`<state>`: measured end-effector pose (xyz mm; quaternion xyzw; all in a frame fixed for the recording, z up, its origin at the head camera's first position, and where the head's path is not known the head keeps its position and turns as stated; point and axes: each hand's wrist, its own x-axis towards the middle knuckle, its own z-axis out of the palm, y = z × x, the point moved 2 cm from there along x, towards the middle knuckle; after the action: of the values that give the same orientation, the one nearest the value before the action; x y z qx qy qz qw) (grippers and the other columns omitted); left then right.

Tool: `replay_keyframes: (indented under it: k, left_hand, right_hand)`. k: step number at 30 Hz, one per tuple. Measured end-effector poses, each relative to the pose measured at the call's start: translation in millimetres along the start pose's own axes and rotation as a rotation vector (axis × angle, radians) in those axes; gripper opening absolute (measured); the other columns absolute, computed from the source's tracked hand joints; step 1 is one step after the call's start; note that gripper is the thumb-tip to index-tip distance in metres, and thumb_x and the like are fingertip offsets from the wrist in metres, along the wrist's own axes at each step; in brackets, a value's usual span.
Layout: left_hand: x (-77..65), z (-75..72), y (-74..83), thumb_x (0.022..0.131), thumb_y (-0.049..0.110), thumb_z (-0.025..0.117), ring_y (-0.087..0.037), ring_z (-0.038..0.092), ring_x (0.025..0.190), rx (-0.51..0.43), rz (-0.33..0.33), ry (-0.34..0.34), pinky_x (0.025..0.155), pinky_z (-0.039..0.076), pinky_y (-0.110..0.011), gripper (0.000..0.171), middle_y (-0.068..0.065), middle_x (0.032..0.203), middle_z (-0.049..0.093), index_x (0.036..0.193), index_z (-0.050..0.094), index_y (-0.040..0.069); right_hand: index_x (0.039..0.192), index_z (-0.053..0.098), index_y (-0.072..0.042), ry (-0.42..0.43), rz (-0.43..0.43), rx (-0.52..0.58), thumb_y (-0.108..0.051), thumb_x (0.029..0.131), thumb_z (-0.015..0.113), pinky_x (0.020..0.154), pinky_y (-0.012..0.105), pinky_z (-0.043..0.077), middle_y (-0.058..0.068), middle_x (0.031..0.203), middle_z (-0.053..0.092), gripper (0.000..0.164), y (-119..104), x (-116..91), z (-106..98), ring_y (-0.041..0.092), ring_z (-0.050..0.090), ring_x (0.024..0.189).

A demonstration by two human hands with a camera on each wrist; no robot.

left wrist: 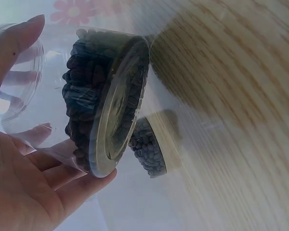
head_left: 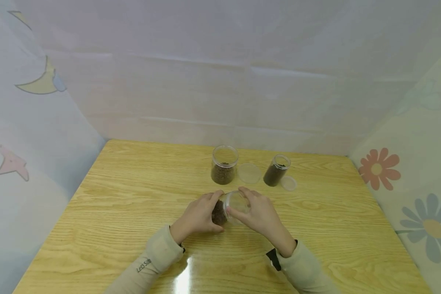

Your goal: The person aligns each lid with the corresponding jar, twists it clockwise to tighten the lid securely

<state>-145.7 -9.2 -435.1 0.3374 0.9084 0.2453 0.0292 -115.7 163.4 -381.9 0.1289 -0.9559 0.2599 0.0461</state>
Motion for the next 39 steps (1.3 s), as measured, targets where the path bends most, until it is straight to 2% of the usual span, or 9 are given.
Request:
replay_keyframes:
  k: [4, 10, 13, 17, 22, 26, 35, 37, 39]
  left_hand:
    - [-0.6, -0.3, 0.2, 0.059, 0.04, 0.084, -0.031, 0.053, 0.107, 0.004, 0.007, 0.008, 0.076, 0.051, -0.046, 0.095, -0.018, 0.122, 0.052, 0.133, 0.034, 0.007]
    - [-2.0, -1.1, 1.4, 0.059, 0.04, 0.084, -0.031, 0.052, 0.109, 0.006, 0.001, 0.005, 0.078, 0.05, -0.045, 0.096, -0.017, 0.123, 0.051, 0.134, 0.033, 0.008]
    - [-1.9, -0.4, 1.4, 0.06, 0.041, 0.084, -0.031, 0.052, 0.109, 0.01, 0.003, 0.006, 0.079, 0.05, -0.045, 0.096, -0.017, 0.123, 0.051, 0.134, 0.033, 0.007]
    - [-1.8, 0.5, 1.2, 0.06, 0.041, 0.083, -0.032, 0.052, 0.109, 0.011, 0.001, 0.005, 0.079, 0.05, -0.045, 0.097, -0.018, 0.124, 0.05, 0.135, 0.033, 0.006]
    - [-2.2, 0.4, 1.5, 0.06, 0.041, 0.083, -0.032, 0.051, 0.111, 0.008, -0.009, 0.002, 0.079, 0.05, -0.045, 0.097, -0.018, 0.126, 0.05, 0.136, 0.032, 0.007]
    - [-1.3, 0.8, 1.2, 0.06, 0.041, 0.083, -0.031, 0.051, 0.11, 0.015, -0.008, 0.0, 0.079, 0.05, -0.045, 0.097, -0.018, 0.125, 0.05, 0.135, 0.033, 0.007]
    - [-0.3, 0.4, 1.8, 0.06, 0.041, 0.083, -0.031, 0.051, 0.111, 0.019, -0.002, 0.0, 0.08, 0.05, -0.043, 0.096, -0.017, 0.125, 0.05, 0.134, 0.033, 0.007]
    - [-0.5, 0.1, 2.0, 0.06, 0.041, 0.083, -0.031, 0.051, 0.111, 0.019, -0.004, -0.001, 0.081, 0.05, -0.044, 0.096, -0.017, 0.125, 0.05, 0.134, 0.033, 0.007]
    - [-0.7, -0.1, 2.0, 0.06, 0.041, 0.083, -0.031, 0.051, 0.111, 0.02, -0.005, -0.001, 0.082, 0.049, -0.044, 0.096, -0.017, 0.125, 0.05, 0.135, 0.033, 0.007]
  right_hand:
    - [0.119, 0.056, 0.001, 0.013, 0.009, -0.014, -0.047, 0.077, 0.067, 0.068, 0.04, 0.052, 0.015, 0.104, 0.064, 0.065, -1.5, 1.2, -0.5, 0.027, 0.063, 0.082]
    - [0.117, 0.057, 0.002, -0.014, 0.069, -0.017, -0.048, 0.079, 0.065, 0.066, 0.04, 0.052, 0.017, 0.099, 0.065, 0.064, -3.5, 2.3, -1.6, 0.029, 0.064, 0.08]
    - [0.115, 0.058, 0.002, -0.024, 0.103, -0.035, -0.05, 0.08, 0.063, 0.061, 0.037, 0.052, 0.017, 0.093, 0.066, 0.063, -4.1, 3.4, -1.8, 0.023, 0.063, 0.068]
    - [0.113, 0.058, 0.003, -0.041, 0.148, -0.063, -0.054, 0.08, 0.059, 0.051, 0.029, 0.047, 0.013, 0.082, 0.066, 0.066, -3.8, 5.2, -1.2, 0.012, 0.052, 0.049]
    - [0.112, 0.058, 0.005, -0.052, 0.173, -0.08, -0.058, 0.081, 0.055, 0.041, 0.025, 0.039, 0.002, 0.055, 0.053, 0.07, -3.8, 7.1, -0.2, 0.011, 0.041, 0.039]
    - [0.108, 0.06, 0.007, -0.047, 0.18, -0.09, -0.057, 0.084, 0.052, 0.038, 0.025, 0.036, -0.001, 0.048, 0.044, 0.069, -4.2, 8.5, 0.2, 0.012, 0.039, 0.037]
    - [0.108, 0.059, 0.009, -0.043, 0.155, -0.11, -0.054, 0.089, 0.046, 0.037, 0.024, 0.037, -0.001, 0.045, 0.044, 0.067, -5.5, 9.3, -1.3, 0.011, 0.037, 0.036]
    - [0.111, 0.059, 0.007, -0.022, 0.122, -0.12, -0.053, 0.089, 0.047, 0.042, 0.027, 0.043, 0.003, 0.055, 0.055, 0.065, -5.4, 9.2, -1.5, 0.013, 0.046, 0.041]
    - [0.115, 0.057, 0.005, 0.006, 0.071, -0.105, -0.05, 0.089, 0.049, 0.055, 0.033, 0.051, 0.011, 0.076, 0.065, 0.061, -4.6, 8.6, -1.1, 0.02, 0.059, 0.057]
